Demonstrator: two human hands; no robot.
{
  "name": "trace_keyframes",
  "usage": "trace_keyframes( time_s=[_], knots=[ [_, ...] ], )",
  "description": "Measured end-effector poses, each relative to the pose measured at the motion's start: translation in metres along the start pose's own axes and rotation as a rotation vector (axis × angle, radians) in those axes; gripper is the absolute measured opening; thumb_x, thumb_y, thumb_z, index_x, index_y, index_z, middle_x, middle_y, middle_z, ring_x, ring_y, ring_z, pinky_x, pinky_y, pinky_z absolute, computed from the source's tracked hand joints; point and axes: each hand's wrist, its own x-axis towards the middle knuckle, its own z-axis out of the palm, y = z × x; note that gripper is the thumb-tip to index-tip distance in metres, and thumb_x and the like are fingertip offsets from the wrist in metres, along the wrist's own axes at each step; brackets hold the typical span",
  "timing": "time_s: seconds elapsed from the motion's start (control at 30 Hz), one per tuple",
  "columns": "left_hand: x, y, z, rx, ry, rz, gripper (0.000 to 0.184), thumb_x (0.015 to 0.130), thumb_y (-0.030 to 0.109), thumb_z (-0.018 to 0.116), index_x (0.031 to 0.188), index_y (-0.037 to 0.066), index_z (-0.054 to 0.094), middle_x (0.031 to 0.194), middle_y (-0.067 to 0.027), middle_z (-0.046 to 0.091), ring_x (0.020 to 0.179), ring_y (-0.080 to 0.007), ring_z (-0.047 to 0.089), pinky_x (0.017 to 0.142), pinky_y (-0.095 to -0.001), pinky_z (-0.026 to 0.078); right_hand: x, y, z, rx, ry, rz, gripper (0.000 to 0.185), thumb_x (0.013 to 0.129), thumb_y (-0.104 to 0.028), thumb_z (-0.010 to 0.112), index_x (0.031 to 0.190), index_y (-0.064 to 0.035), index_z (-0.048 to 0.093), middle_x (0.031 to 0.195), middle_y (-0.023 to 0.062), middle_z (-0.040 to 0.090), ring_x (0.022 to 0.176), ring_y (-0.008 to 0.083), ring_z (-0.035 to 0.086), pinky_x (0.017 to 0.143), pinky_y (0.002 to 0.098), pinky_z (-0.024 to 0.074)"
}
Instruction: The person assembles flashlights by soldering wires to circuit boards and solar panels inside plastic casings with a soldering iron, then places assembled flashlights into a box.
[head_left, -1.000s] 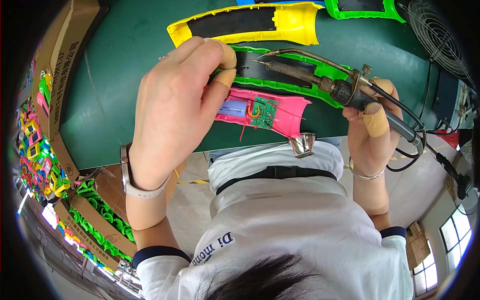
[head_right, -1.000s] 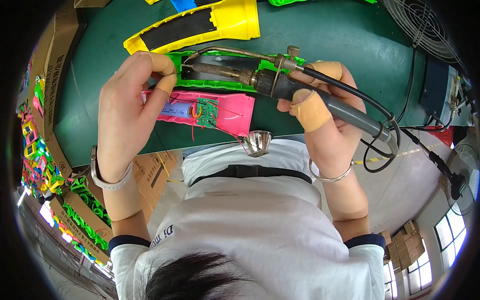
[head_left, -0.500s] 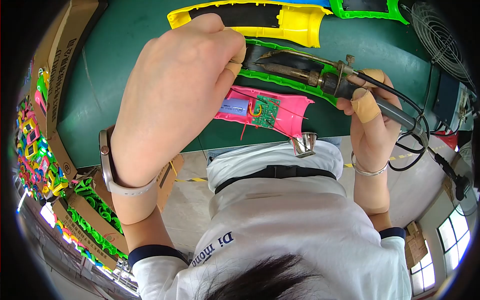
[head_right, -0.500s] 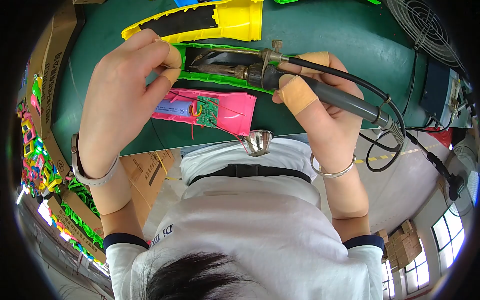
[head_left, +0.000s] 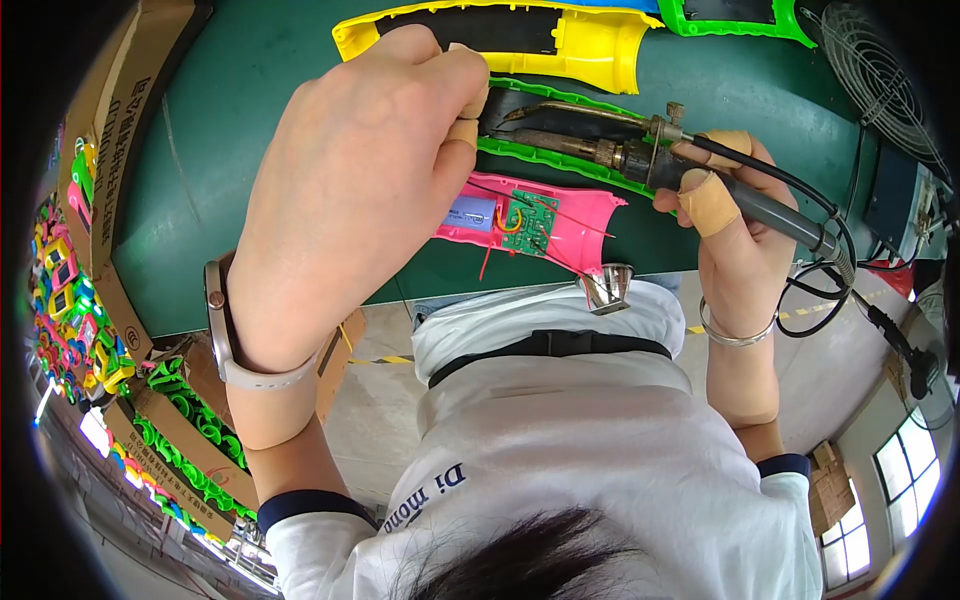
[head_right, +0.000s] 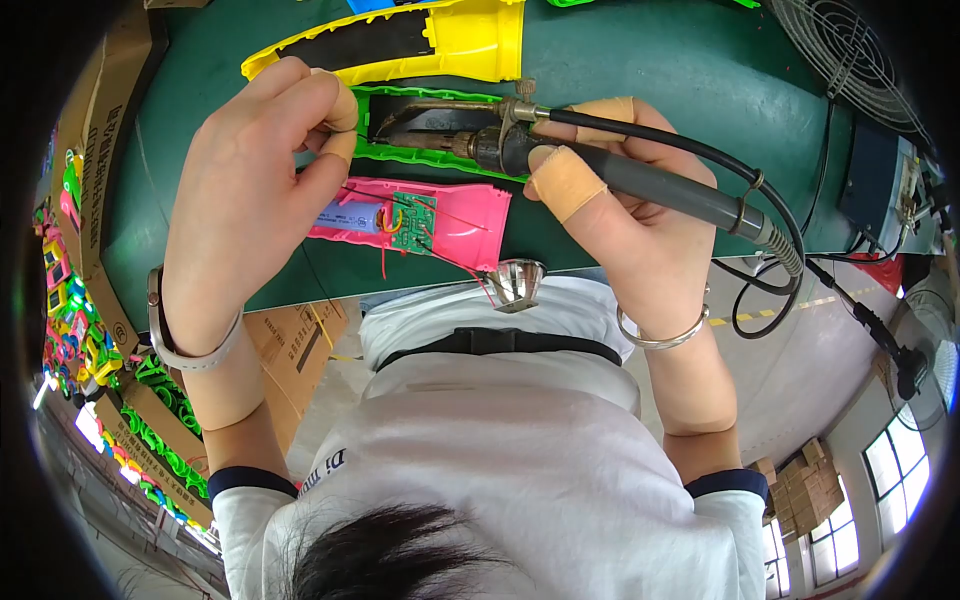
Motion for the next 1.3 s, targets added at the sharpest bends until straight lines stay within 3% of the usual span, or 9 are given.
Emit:
trace_keyframes(
  time_s=[0.3,0.6,0.9,1.3],
  knots=[
    [0.000,-0.005,-0.004,-0.081,-0.064,0.024,0.011,0.066,-0.004,0.055,0.075,-0.001,0.049,0.072,-0.0112,0.046,0.064,-0.0246,0.055,0.057,-0.0302,0.044,0.000,0.001,-0.001,0.002,-0.006,-0.001,0.023,0.075,-0.002,0.062,0.094,0.0074,0.056,0.086,0.0089,0.060,0.071,0.0131,0.060,0.066,0.0212,0.0482],
    [0.002,0.000,-0.007,0.048,-0.065,0.003,0.008,0.067,0.001,0.056,0.073,0.000,0.051,0.071,-0.0105,0.049,0.060,-0.0239,0.056,0.055,-0.0298,0.043,0.000,-0.001,0.002,-0.118,0.007,-0.006,0.021,0.072,-0.002,0.065,0.089,0.0087,0.062,0.086,0.0051,0.057,0.073,0.0122,0.060,0.065,0.0185,0.0466],
    [0.006,-0.005,-0.010,-0.125,-0.115,-0.075,0.007,0.067,0.001,0.058,0.072,-0.001,0.053,0.067,-0.0098,0.051,0.057,-0.0200,0.054,0.054,-0.0285,0.043,0.000,0.001,0.000,-0.217,-0.006,-0.034,0.022,0.071,-0.008,0.066,0.089,0.0057,0.063,0.085,0.0044,0.057,0.074,0.0098,0.053,0.066,0.0191,0.0419],
    [0.006,-0.001,-0.005,0.014,-0.071,-0.023,0.008,0.067,0.001,0.057,0.072,0.000,0.051,0.065,-0.0098,0.051,0.057,-0.0218,0.054,0.053,-0.0293,0.042,0.000,0.003,0.001,-0.196,0.014,-0.044,0.022,0.071,-0.008,0.067,0.088,0.0057,0.064,0.085,0.0048,0.057,0.075,0.0106,0.054,0.068,0.0198,0.0424]
  ],
)
